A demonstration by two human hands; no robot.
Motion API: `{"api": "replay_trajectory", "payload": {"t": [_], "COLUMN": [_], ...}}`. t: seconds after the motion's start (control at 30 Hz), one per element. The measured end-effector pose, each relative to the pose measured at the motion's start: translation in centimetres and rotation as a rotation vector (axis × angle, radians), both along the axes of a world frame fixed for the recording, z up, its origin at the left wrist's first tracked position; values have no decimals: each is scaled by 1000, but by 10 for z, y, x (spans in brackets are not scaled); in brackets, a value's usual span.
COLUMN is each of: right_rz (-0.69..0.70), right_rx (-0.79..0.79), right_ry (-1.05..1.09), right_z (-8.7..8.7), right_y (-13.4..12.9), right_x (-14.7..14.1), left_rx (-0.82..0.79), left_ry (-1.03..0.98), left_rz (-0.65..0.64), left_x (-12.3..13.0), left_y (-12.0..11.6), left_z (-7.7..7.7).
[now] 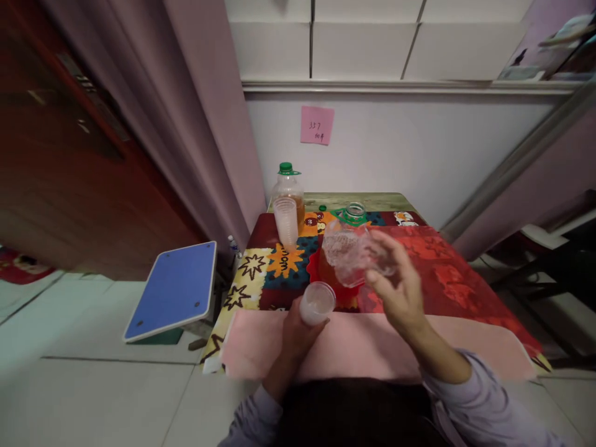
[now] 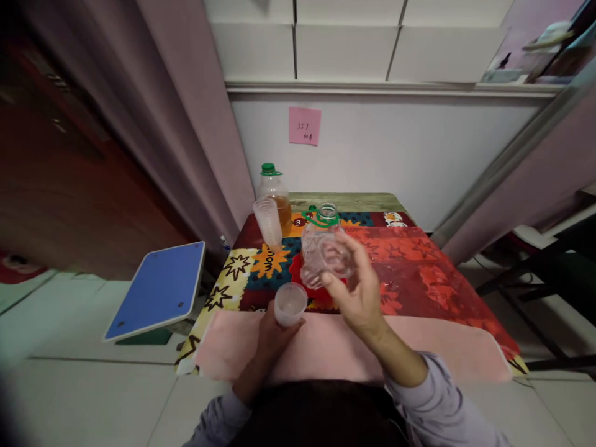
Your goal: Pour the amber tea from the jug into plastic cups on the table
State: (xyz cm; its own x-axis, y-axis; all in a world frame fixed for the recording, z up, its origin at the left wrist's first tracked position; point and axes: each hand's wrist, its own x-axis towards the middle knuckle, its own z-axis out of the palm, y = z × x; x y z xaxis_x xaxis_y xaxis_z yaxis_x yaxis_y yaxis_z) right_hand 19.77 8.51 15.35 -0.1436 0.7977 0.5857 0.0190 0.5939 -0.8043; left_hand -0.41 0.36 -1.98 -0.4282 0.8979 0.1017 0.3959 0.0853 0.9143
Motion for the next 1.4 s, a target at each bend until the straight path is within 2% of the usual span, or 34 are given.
{"api": "replay_trajectory", "payload": {"t": [0.1,0.17,0.23,0.4,0.53,0.67,0.8,0.87,0.93,1.07,1.13,1.2,1.3,1.4], "right_rz": [76,52,19,-56,-110,-120,-174,-226,-266,-320,-339,-355,-358,-331], "right_rx": [-111,-82,-34,74,236,303,295,260,203,-57,-206,-288,-318,-325], "right_ry": [-69,-122,-152,-246,-426,-504,-440,-373,-327,-327,-325,-328,-352,-370], "right_z": [-46,-63,-70,-75,-98,-119,-113,-108,-110,-135,-151,-165,-177,-182], "right_y": [-18,-22,-23,-34,-45,-50,-53,-54,-55,-60,-62,-63,-63,-61], "right_x": [-19,-26,-29,-27,-31,-36,-24,-9,11,46,57,62,64,63], "left_rx": [-12,-23,-38,-44,-31,-6,10,36,82,134,123,107,85,69], "left_ry": [3,11,23,66,87,80,72,76,92,126,137,151,173,195], "left_rz": [-27,-30,-26,-33,-43,-43,37,115,195,299,317,340,351,345], "left_x": [1,2,3,6,6,8,6,-4,-23,-63,-76,-82,-84,-86], "left_y": [-2,-3,-4,-3,-3,-10,-12,-2,19,79,104,122,133,137], "left_z": [2,4,7,12,9,6,11,17,25,32,27,17,-1,-15]}}
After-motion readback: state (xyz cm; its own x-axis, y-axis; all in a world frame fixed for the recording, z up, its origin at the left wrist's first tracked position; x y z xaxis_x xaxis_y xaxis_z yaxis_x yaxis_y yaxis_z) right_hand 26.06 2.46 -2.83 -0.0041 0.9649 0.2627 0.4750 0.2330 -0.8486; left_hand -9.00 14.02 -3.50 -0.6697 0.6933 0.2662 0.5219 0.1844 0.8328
